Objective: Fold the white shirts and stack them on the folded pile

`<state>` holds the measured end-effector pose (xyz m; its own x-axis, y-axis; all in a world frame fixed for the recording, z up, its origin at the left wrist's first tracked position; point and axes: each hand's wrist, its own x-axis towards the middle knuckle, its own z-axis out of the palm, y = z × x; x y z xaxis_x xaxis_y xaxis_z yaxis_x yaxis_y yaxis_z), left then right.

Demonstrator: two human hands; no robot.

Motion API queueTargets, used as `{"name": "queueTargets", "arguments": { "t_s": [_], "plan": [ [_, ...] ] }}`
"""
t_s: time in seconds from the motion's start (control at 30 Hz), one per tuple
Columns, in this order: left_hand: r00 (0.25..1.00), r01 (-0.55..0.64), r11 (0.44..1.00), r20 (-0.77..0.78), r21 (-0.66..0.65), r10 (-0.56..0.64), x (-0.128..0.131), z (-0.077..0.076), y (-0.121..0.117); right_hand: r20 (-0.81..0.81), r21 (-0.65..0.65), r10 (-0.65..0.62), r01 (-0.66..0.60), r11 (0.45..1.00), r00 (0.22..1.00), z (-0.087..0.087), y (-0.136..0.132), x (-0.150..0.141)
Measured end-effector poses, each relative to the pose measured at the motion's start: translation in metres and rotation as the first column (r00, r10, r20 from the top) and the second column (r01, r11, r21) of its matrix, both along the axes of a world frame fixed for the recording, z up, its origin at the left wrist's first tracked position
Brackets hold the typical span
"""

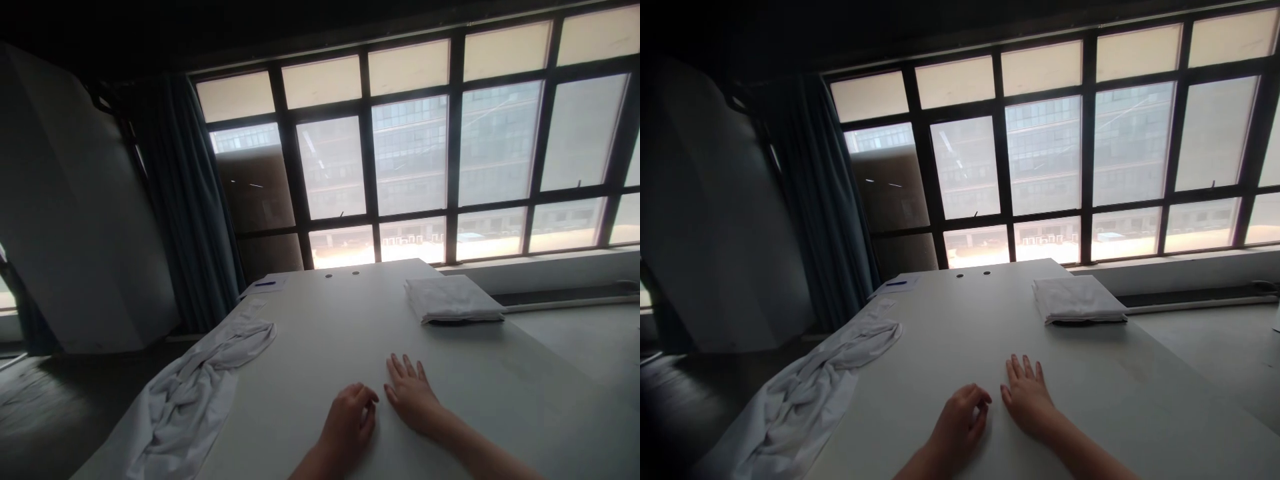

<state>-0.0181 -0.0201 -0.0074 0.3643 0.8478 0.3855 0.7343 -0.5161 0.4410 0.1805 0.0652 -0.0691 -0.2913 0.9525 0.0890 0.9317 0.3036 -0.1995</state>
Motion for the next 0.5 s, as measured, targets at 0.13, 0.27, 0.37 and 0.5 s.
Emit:
{"name": "queueTargets", "arguments": {
  "t_s": [0.13,0.27,0.37,0.5],
  "plan": [
    [0.986,-0.082,0.993,-0.141,0.089,0.094,-0.017,0.026,0.001,-0.069,-0.023,0.083,-0.085,0.996,0.994,0.01,-0.029,-0.015],
    [0.918,-0.297,0.95,-0.245,0.101,0.312,-0.066,0.063,0.014,-0.116,-0.011,0.116,-0.118,0.993,0.986,0.022,-0.034,-0.008],
    [0.79,-0.514,0.854,-0.345,0.079,0.507,-0.125,0.077,0.027,-0.128,0.003,0.129,-0.13,0.992,0.983,0.023,-0.033,-0.004],
    [0.477,-0.839,0.538,-0.367,0.082,0.799,-0.201,0.076,0.028,-0.127,0.033,0.134,-0.131,0.991,0.983,0.021,-0.033,-0.006]
  ]
}}
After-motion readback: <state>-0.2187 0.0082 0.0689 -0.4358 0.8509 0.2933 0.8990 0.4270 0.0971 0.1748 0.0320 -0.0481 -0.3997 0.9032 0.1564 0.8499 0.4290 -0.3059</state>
